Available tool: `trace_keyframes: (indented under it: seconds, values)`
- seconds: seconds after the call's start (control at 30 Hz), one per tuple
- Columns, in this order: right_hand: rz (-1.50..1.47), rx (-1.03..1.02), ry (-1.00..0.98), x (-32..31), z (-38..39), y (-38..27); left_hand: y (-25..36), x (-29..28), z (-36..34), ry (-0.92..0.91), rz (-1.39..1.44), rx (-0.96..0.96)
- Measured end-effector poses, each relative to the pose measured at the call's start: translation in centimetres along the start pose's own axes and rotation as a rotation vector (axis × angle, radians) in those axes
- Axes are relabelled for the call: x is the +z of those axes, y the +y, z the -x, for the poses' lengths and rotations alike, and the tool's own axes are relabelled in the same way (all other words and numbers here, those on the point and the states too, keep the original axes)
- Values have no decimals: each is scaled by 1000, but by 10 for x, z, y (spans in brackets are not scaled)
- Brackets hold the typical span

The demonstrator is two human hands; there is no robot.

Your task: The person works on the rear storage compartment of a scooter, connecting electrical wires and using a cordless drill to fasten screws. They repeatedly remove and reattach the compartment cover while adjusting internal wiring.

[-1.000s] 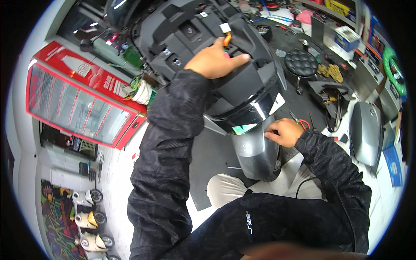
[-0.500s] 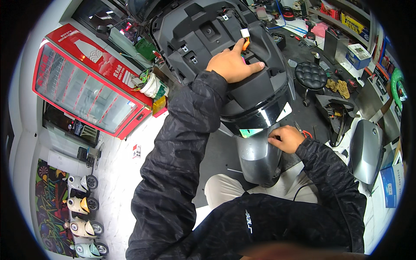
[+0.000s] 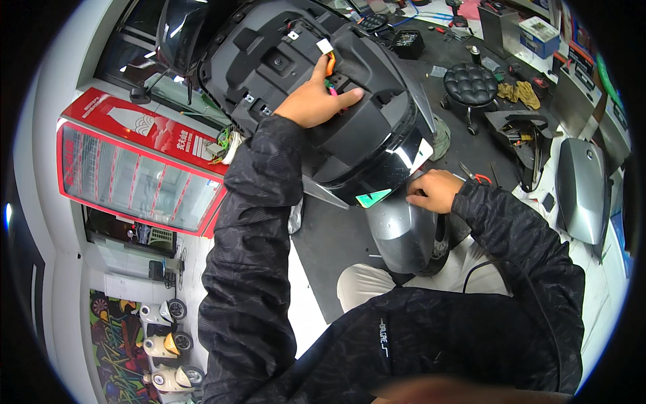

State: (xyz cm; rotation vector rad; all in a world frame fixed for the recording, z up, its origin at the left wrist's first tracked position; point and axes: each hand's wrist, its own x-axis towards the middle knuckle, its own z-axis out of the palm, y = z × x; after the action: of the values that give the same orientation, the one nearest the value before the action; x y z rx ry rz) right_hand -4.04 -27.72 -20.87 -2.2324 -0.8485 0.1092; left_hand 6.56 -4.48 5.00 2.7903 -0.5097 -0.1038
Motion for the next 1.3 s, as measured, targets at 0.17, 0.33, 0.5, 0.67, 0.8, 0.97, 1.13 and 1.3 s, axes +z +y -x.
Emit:
trace_keyframes:
  seconds: [0.17, 0.33, 0.5, 0.67, 0.8, 0.97, 1.13, 1.3]
  values:
    - [-55, 5, 11, -8, 2, 1, -8, -7, 6, -32, 79, 62]
    - [16, 31, -14, -17, 2, -8, -15, 4, 4, 114, -23, 110]
    - [-35, -32, 247, -35, 45, -9, -15, 4, 8, -9, 274, 72]
    - [-292, 167, 901, -49, 181, 53, -9, -23, 47, 3, 191, 91]
    - [124, 1056, 1099, -17, 334, 141, -17, 3, 69, 180, -54, 216]
    - [168, 1558, 179, 77, 460, 142, -40, 47, 61, 603, -521, 525]
    - [171, 1560, 74, 49, 476, 106, -53, 55, 57, 722, -544, 550]
    - [393, 1338, -82, -4, 451, 100, -52, 56, 60, 757, -560, 549]
